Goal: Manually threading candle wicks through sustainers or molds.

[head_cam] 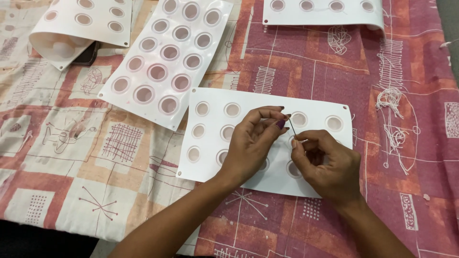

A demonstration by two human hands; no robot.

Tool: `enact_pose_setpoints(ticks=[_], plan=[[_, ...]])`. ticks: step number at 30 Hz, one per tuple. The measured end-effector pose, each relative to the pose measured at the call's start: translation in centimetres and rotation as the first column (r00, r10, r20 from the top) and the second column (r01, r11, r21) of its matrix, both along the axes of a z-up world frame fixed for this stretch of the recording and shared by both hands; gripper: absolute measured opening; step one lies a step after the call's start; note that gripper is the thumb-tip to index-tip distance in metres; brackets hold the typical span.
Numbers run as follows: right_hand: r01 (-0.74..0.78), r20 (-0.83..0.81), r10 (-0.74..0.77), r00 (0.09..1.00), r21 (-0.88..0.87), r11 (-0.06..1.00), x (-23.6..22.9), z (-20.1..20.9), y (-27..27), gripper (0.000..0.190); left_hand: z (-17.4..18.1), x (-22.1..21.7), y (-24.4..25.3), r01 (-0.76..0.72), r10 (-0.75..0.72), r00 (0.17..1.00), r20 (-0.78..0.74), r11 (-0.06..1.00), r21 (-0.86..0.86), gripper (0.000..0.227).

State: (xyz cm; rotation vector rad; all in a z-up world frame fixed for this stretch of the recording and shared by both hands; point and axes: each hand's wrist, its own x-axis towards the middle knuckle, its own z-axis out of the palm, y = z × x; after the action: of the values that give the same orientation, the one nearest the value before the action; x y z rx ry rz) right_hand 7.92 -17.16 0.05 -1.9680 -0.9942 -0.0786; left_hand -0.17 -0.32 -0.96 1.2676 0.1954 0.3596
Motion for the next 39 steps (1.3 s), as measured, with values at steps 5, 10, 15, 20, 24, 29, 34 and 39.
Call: enact_pose_setpoints(ticks=[5, 10, 15, 20, 24, 29, 34, 39], plan=[[0.004, -0.004, -0.004, 1.000, -0.009, 1.000, 0.0, 0.0, 0.0, 0.014, 0.7, 0.0, -0.1, -0.020, 0.019, 1.000, 0.020, 0.999, 0.049, 0.022], [-0.004, -0.011, 0.004, 1.000, -0.023, 1.000, 0.1, -0.1, 0.0, 0.014, 0.3, 0.0, 0.0, -0.008, 0.006, 1.000, 0.023, 0.995, 0.098, 0.021], [-0.004, -0.003, 0.004, 1.000, -0.024, 1.000, -0.1, 0.2, 0.1, 0.013, 0.2, 0.1, 0.0, -0.017, 0.016, 1.000, 0.008, 0.994, 0.106, 0.020], [-0.017, -0.011, 0.017, 1.000, -0.012, 1.000, 0.0, 0.2, 0.1, 0.013, -0.1, 0.2, 0.1, -0.031, 0.031, 1.000, 0.006, 0.996, 0.080, 0.019], [-0.018, -0.012, 0.018, 1.000, -0.015, 1.000, -0.1, 0.1, 0.0, 0.013, 0.0, 0.1, 0.0, -0.037, 0.037, 0.999, 0.007, 0.998, 0.045, 0.016], [-0.008, -0.024, 0.008, 1.000, -0.017, 1.000, 0.1, 0.0, 0.0, 0.012, -0.1, 0.2, 0.0, -0.045, 0.045, 0.999, 0.006, 0.998, 0.040, 0.015], [0.002, -0.034, -0.003, 0.999, -0.025, 1.000, -0.1, 0.3, 0.0, 0.011, 0.2, 0.2, 0.1, -0.047, 0.049, 0.998, -0.035, 0.996, 0.071, 0.014], [-0.004, -0.032, 0.003, 0.999, -0.027, 1.000, 0.2, -0.3, -0.1, 0.010, 0.0, 0.2, 0.0, -0.054, 0.055, 0.998, -0.008, 0.998, 0.030, 0.013]])
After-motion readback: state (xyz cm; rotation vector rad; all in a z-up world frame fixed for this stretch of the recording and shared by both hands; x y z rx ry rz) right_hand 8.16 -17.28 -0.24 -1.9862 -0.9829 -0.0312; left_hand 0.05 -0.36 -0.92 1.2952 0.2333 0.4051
